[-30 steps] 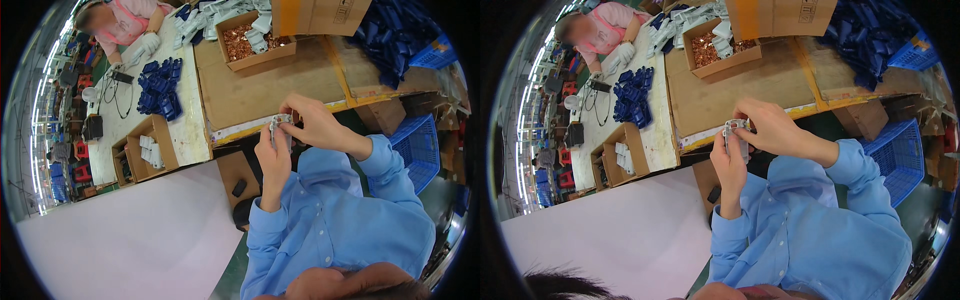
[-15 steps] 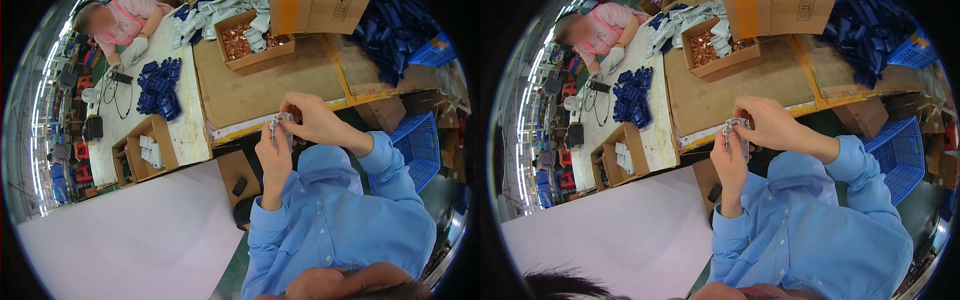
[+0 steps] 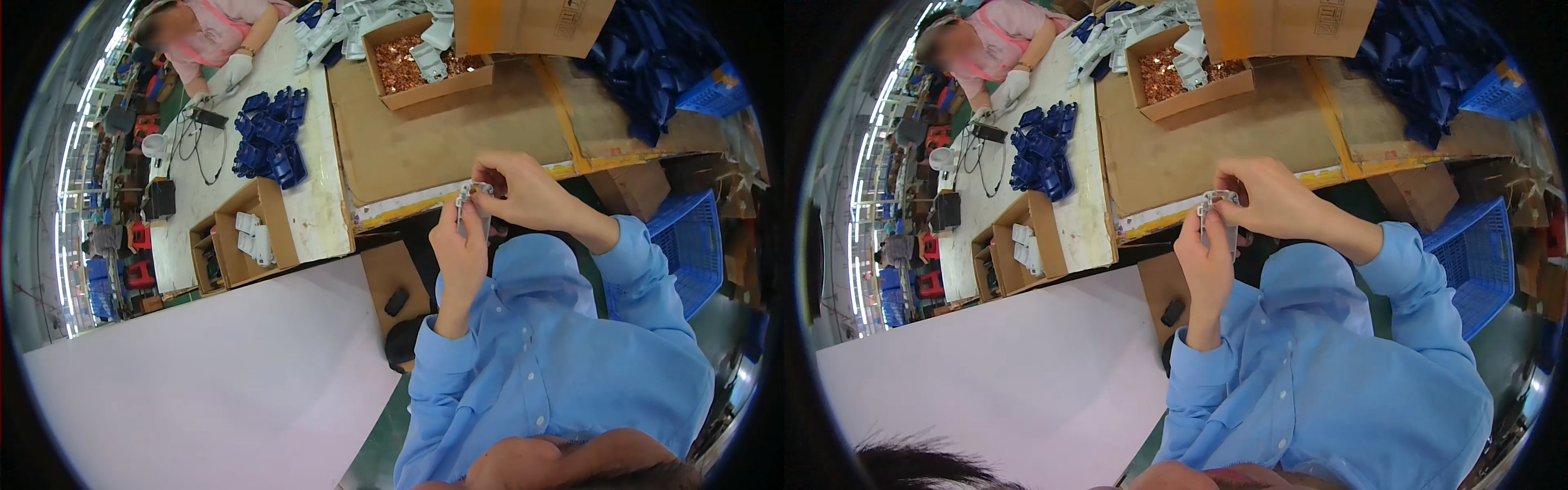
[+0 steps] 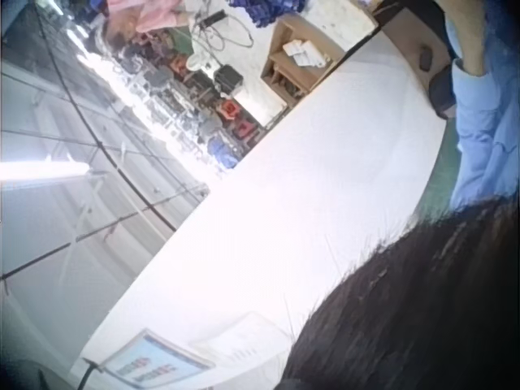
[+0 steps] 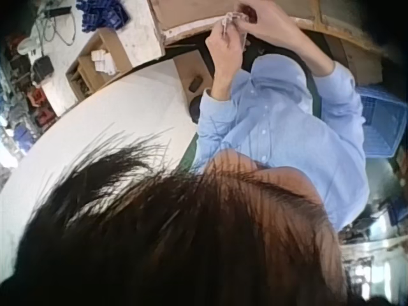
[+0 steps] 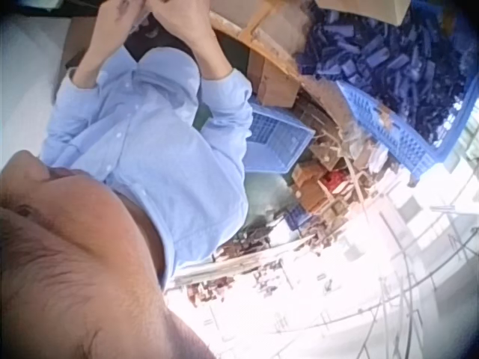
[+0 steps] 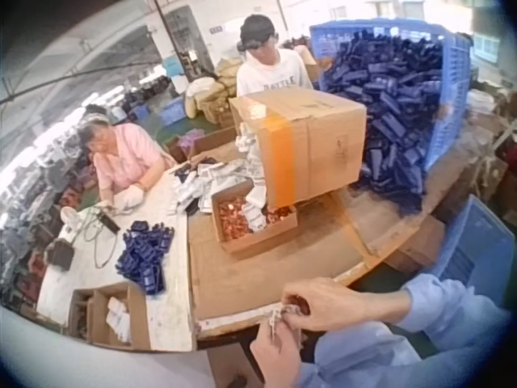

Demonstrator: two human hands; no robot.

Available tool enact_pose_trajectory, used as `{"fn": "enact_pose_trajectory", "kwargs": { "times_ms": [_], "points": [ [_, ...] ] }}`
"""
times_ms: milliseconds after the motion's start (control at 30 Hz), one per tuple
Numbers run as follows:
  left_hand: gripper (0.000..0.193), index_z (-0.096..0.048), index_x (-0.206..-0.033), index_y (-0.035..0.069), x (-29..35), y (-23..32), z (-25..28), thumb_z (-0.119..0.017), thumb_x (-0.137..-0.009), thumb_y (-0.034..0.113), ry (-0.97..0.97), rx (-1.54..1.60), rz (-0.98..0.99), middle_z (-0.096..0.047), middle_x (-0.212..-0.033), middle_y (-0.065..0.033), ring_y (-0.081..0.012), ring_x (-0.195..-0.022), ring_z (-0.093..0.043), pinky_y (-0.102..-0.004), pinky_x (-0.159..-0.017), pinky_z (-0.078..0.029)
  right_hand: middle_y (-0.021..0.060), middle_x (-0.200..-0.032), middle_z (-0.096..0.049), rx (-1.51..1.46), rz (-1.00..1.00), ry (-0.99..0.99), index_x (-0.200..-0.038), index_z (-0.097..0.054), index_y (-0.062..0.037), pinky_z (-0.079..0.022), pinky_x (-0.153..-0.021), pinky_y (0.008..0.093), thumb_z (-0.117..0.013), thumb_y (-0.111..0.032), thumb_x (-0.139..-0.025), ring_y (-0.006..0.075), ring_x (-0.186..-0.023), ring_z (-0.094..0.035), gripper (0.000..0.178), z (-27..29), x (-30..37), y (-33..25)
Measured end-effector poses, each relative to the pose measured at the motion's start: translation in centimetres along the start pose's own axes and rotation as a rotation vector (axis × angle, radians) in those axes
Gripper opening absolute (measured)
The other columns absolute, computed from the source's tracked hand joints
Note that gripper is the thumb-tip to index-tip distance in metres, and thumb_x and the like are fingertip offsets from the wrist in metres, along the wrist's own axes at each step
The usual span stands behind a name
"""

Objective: Assembling small electronic components by inserting metal pins into plastic housings.

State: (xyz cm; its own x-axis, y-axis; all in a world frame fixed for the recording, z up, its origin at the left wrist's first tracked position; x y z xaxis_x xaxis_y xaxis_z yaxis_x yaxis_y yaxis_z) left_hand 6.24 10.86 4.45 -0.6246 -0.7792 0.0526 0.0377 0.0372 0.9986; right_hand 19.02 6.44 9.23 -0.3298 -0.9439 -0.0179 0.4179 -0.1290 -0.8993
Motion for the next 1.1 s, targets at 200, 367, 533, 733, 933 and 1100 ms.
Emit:
{"fn": "enact_pose_trajectory", "kwargs": {
  "times_ms": [200, 367, 533, 733, 933, 1100],
  "points": [
    [0.025, -0.059, -0.109, 0.002, 0.0, 0.3, 0.4, -0.051, -0.098, 0.023, 0.017, 0.016, 0.039, -0.063, -0.075, -0.0027, -0.0079, -0.061, -0.06, -0.0197, -0.049, -0.043, 0.0097, -0.066, -0.056, 0.049, 0.063, 0.019, -0.084, -0.055, 0.0001, -0.044, -0.054, 0.031, -0.067, -0.009, -0.076, 0.0177, -0.059, -0.055, 0.017, 0.3, -0.3, -0.6],
    [0.026, -0.059, -0.11, 0.002, 0.0, 0.0, 0.5, -0.051, -0.099, 0.024, -0.01, 0.006, 0.034, -0.063, -0.076, -0.0027, -0.0078, -0.062, -0.06, -0.0193, -0.05, -0.044, 0.0101, -0.067, -0.056, 0.058, 0.054, -0.018, -0.084, -0.055, 0.0, -0.044, -0.054, 0.0319, -0.067, -0.01, -0.076, 0.018, -0.059, -0.055, 0.018, 0.2, -0.5, 0.0],
    [0.026, -0.059, -0.111, 0.002, 0.2, 0.1, 0.5, -0.052, -0.099, 0.024, -0.003, -0.007, 0.028, -0.063, -0.076, -0.0026, -0.0076, -0.062, -0.06, -0.019, -0.05, -0.044, 0.0102, -0.067, -0.057, 0.009, 0.067, -0.052, -0.082, -0.053, -0.0001, -0.045, -0.054, 0.032, -0.067, -0.01, -0.076, 0.019, -0.059, -0.056, 0.018, 0.2, -0.7, -0.2],
    [0.025, -0.059, -0.112, 0.001, 0.1, -0.3, 0.4, -0.053, -0.098, 0.022, -0.023, 0.044, 0.047, -0.064, -0.078, -0.0025, -0.0071, -0.061, -0.06, -0.019, -0.05, -0.045, 0.0161, -0.073, -0.062, 0.042, 0.0, -0.106, -0.08, -0.055, 0.0013, -0.047, -0.06, 0.039, -0.067, -0.01, -0.073, 0.0314, -0.069, -0.061, 0.018, 0.1, -1.0, -0.2],
    [0.026, -0.06, -0.113, -0.001, -0.8, -0.4, 0.6, -0.05, -0.098, 0.018, -0.007, 0.023, 0.044, -0.062, -0.072, -0.0034, -0.0075, -0.058, -0.059, -0.0221, -0.051, -0.046, 0.0092, -0.067, -0.058, 0.033, 0.065, -0.085, -0.081, -0.053, -0.0001, -0.044, -0.054, 0.0302, -0.068, -0.008, -0.076, 0.016, -0.06, -0.055, 0.018, -0.1, -2.0, 0.5],
    [0.026, -0.059, -0.114, -0.001, -2.2, 0.2, 1.1, -0.048, -0.098, 0.016, -0.006, -0.049, -0.003, -0.062, -0.068, -0.0056, -0.0099, -0.058, -0.062, -0.0247, -0.053, -0.048, 0.0077, -0.067, -0.058, -0.027, 0.061, -0.075, -0.081, -0.054, 0.0, -0.044, -0.054, 0.0291, -0.069, -0.008, -0.077, 0.0137, -0.059, -0.054, 0.018, 0.1, -3.2, 0.5]
  ]
}}
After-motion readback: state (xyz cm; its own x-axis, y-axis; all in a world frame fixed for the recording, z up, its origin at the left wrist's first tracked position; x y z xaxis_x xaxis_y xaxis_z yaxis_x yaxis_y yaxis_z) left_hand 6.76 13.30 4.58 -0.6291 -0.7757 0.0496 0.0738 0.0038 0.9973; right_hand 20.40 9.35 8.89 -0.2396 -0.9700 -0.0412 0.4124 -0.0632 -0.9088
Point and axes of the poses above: each hand's wrist, its own x-axis away from the middle knuckle, its own z-axis out of the back of the hand, y = z × x, the point moved 5 cm from there along -x, towards the middle knuckle
